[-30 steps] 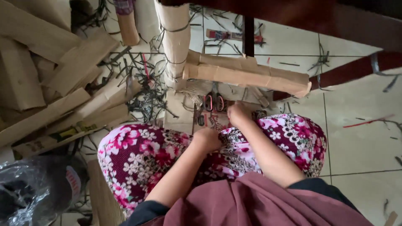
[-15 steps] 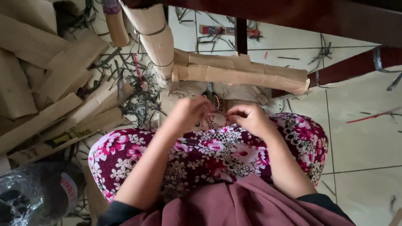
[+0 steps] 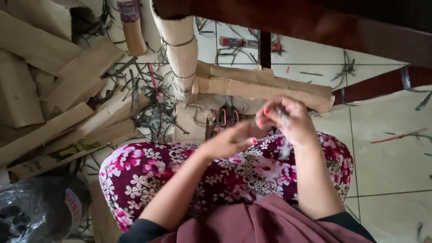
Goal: Wrapping a wooden chair leg with cardboard and securing it with wire using scissors.
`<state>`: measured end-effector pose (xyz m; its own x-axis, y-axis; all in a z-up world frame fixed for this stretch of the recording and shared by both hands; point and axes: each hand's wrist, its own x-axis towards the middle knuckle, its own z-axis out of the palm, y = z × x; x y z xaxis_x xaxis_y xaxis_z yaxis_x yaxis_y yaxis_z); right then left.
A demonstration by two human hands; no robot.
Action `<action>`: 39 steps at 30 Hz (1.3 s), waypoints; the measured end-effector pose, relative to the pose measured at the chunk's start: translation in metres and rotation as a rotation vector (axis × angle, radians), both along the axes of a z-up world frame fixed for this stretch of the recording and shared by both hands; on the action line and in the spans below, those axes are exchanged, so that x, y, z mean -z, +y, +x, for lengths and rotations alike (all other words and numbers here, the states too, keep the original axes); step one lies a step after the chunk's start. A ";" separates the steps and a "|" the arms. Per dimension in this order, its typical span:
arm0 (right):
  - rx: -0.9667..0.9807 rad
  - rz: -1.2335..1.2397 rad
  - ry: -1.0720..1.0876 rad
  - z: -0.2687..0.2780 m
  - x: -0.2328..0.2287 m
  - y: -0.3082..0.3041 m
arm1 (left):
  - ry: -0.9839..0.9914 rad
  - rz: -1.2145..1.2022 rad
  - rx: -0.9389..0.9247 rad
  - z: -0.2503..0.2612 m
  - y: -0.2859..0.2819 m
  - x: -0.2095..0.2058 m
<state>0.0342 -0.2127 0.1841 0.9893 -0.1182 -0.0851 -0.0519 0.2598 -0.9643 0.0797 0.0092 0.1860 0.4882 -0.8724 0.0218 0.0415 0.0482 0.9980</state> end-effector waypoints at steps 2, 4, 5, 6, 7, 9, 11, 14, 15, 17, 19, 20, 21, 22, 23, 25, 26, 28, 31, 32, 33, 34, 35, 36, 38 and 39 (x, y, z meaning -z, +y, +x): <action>0.203 0.033 0.173 0.019 -0.027 0.012 | -0.090 0.243 0.047 -0.012 -0.010 0.020; 0.262 0.005 0.135 0.042 -0.028 0.008 | -0.065 0.347 0.026 -0.007 -0.003 0.028; 0.322 -0.015 0.099 0.054 -0.028 0.007 | -0.037 0.459 0.007 -0.004 0.001 0.032; 0.316 -0.019 0.094 0.067 -0.026 0.009 | -0.040 0.455 -0.001 -0.003 0.001 0.043; 0.339 -0.095 0.045 0.080 -0.025 0.011 | -0.078 0.499 -0.067 -0.002 0.000 0.053; 0.360 -0.172 -0.010 0.098 -0.023 0.017 | -0.119 0.539 -0.138 0.001 0.001 0.053; 0.310 -0.554 -0.084 0.108 -0.020 0.025 | -0.167 0.619 -0.240 0.006 0.003 0.033; 0.477 -1.020 -0.381 0.114 0.011 0.012 | -0.139 0.592 -0.325 0.018 0.001 0.069; 0.469 -1.026 -0.387 0.108 0.020 0.011 | -0.135 0.585 -0.333 0.019 0.002 0.056; 0.552 -1.287 -0.538 0.094 0.040 0.008 | -0.105 0.593 -0.360 0.020 0.004 0.031; 0.439 -1.309 -0.544 0.089 0.036 0.020 | -0.117 0.585 -0.385 0.023 0.002 0.036; 0.332 -1.326 -0.544 0.085 0.034 0.025 | -0.132 0.582 -0.405 0.024 0.000 0.039; 0.332 -1.329 -0.544 0.083 0.030 0.031 | -0.132 0.580 -0.404 0.023 0.000 0.040; 0.218 -1.404 -0.471 0.081 0.026 0.037 | -0.129 0.562 -0.416 0.022 -0.001 0.040; 0.103 -1.474 -0.395 0.078 0.022 0.043 | -0.127 0.544 -0.427 0.022 -0.001 0.041; 0.097 -1.585 -0.411 0.088 0.034 0.032 | -0.128 0.532 -0.438 0.023 0.000 0.037; 0.088 -1.695 -0.428 0.093 0.040 0.026 | -0.128 0.521 -0.451 0.023 0.001 0.035; 0.061 -1.751 -0.401 0.088 0.025 0.025 | -0.110 0.513 -0.461 0.022 -0.001 0.042; -0.010 -1.814 -0.348 0.084 0.006 0.024 | -0.038 0.434 -0.497 0.020 -0.006 0.055; -0.056 -1.819 -0.315 0.082 0.001 0.023 | 0.021 0.366 -0.521 0.018 -0.010 0.059; -0.056 -1.822 -0.315 0.084 0.003 0.019 | 0.021 0.363 -0.520 0.018 -0.012 0.063; -0.083 -1.760 -0.338 0.086 0.005 0.014 | 0.010 0.359 -0.534 0.017 -0.015 0.066; -0.108 -1.697 -0.356 0.086 0.007 0.009 | -0.002 0.357 -0.544 0.016 -0.018 0.070; -0.105 -1.699 -0.352 0.090 0.009 0.006 | -0.002 0.355 -0.539 0.016 -0.021 0.071; -0.176 -1.642 -0.289 0.095 0.016 0.000 | 0.033 0.377 -0.582 0.016 -0.024 0.075; -0.173 -1.642 -0.285 0.097 0.015 -0.003 | 0.033 0.377 -0.578 0.017 -0.025 0.081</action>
